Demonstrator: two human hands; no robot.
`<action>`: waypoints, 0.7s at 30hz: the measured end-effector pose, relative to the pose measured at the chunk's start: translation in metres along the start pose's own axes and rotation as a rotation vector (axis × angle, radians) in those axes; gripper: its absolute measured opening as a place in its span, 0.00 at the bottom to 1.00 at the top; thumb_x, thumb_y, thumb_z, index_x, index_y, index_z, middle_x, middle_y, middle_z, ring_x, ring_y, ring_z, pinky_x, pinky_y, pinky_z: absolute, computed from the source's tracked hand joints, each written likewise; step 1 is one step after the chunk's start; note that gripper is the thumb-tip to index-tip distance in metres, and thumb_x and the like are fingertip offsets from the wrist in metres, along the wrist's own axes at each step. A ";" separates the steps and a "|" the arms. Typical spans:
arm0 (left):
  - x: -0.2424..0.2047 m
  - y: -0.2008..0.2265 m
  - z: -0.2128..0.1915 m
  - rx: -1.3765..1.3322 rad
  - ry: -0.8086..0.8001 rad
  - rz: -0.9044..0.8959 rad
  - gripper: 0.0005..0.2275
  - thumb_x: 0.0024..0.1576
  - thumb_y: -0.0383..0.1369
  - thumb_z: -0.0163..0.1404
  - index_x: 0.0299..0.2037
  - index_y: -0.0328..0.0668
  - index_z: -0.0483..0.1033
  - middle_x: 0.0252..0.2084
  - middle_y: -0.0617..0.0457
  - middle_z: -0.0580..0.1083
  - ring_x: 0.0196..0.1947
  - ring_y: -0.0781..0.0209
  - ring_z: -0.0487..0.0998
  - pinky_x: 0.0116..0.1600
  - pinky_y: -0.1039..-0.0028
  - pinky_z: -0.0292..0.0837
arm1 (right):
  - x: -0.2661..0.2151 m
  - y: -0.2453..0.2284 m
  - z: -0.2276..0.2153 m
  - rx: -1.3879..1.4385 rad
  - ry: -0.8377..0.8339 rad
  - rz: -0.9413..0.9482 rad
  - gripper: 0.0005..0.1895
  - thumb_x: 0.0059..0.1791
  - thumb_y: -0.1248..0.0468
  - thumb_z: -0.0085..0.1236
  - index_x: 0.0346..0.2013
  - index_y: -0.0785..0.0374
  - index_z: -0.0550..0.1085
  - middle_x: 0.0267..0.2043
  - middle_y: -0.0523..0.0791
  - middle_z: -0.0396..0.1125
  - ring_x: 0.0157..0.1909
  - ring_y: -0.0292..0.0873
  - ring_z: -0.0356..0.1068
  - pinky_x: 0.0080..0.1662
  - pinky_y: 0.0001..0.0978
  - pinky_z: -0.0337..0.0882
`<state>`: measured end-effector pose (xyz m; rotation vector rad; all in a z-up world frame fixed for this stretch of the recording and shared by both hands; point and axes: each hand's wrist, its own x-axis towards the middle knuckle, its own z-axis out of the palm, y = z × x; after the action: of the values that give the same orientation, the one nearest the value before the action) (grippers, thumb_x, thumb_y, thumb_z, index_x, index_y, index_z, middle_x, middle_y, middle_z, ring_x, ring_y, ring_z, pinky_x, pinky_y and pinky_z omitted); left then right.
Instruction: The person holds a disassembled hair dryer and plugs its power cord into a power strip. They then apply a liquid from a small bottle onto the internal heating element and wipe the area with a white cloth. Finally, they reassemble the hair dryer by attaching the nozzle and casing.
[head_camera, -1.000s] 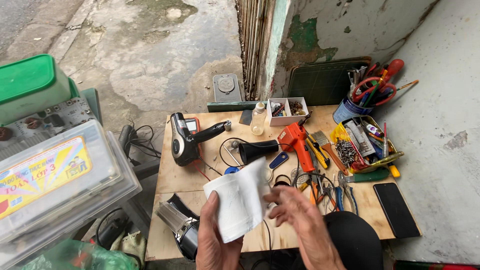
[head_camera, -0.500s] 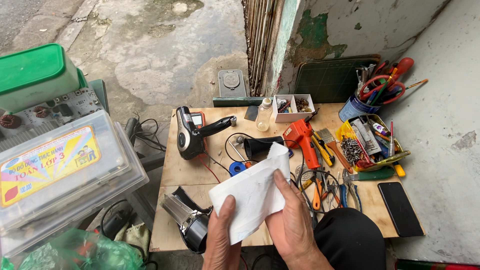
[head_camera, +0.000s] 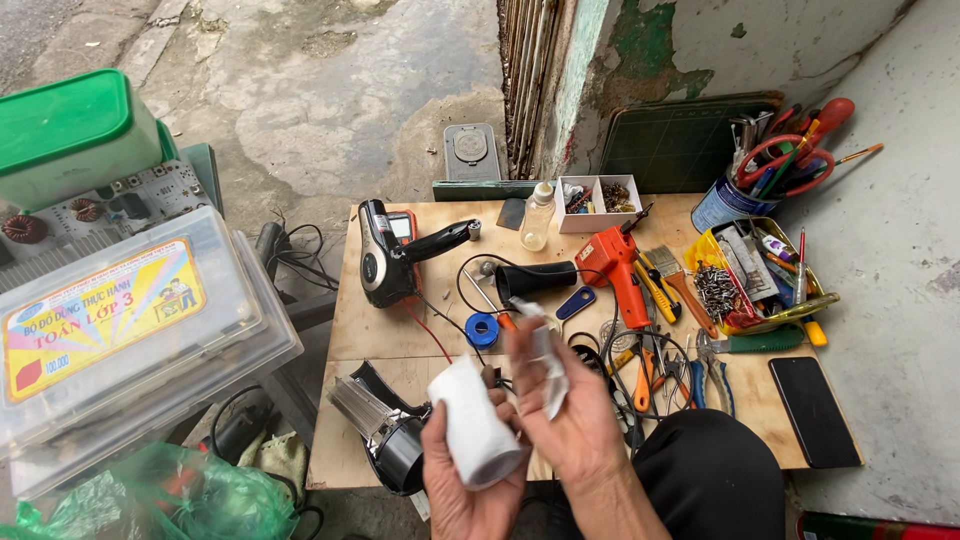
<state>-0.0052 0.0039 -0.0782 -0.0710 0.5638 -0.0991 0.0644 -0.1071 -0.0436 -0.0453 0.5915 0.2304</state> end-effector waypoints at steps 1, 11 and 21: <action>0.016 0.006 -0.032 -0.102 -0.164 -0.071 0.33 0.60 0.49 0.58 0.69 0.33 0.72 0.49 0.44 0.76 0.41 0.56 0.80 0.54 0.61 0.79 | 0.010 -0.010 -0.013 0.081 -0.065 -0.018 0.20 0.65 0.62 0.47 0.67 0.71 0.73 0.48 0.56 0.80 0.45 0.54 0.84 0.52 0.46 0.88; 0.003 0.010 0.025 0.627 0.164 0.365 0.35 0.50 0.34 0.50 0.69 0.14 0.76 0.60 0.24 0.81 0.55 0.36 0.80 0.66 0.53 0.73 | -0.049 -0.032 -0.005 -1.376 0.065 0.000 0.24 0.56 0.52 0.56 0.56 0.63 0.89 0.29 0.44 0.69 0.23 0.36 0.59 0.22 0.28 0.47; 0.075 -0.059 0.029 1.116 0.008 0.161 0.35 0.52 0.47 0.59 0.70 0.40 0.71 0.54 0.44 0.80 0.50 0.57 0.79 0.54 0.69 0.75 | 0.000 -0.131 -0.005 -1.559 0.144 0.005 0.27 0.44 0.54 0.71 0.56 0.63 0.86 0.30 0.44 0.74 0.22 0.35 0.61 0.23 0.27 0.51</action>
<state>0.0694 -0.0623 -0.0880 1.0580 0.4573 -0.2442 0.0913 -0.2348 -0.0507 -1.5736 0.4295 0.6513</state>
